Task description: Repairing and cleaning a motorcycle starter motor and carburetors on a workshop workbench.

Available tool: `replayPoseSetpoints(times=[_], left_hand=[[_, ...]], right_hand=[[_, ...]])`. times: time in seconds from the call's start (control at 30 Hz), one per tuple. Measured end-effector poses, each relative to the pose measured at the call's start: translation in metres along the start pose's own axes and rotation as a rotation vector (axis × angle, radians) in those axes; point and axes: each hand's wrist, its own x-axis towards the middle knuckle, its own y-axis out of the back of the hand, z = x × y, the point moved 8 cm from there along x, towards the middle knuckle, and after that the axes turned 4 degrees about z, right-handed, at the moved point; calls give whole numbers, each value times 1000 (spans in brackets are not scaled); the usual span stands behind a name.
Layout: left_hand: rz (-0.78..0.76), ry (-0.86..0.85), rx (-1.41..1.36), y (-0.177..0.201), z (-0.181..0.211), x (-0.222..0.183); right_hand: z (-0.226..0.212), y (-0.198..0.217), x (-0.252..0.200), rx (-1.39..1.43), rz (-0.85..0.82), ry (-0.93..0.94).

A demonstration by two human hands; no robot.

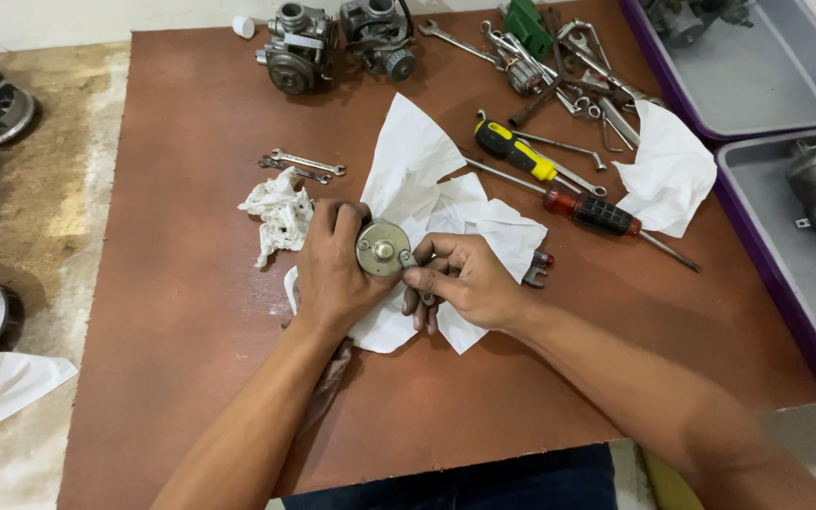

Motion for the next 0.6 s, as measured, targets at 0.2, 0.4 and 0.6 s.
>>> replayPoseSetpoints(times=[0.2,0.4,0.6], left_hand=[[7,4,7,-4,-4,-3],[45,-40,21,-2,0,-4],[44,-34,22,-4,0,-5]], right_hand=[[6,-6,-1,115,29,-29],[20,-8,0,322,-8,6],[28,-10,-2,338,62,-20]])
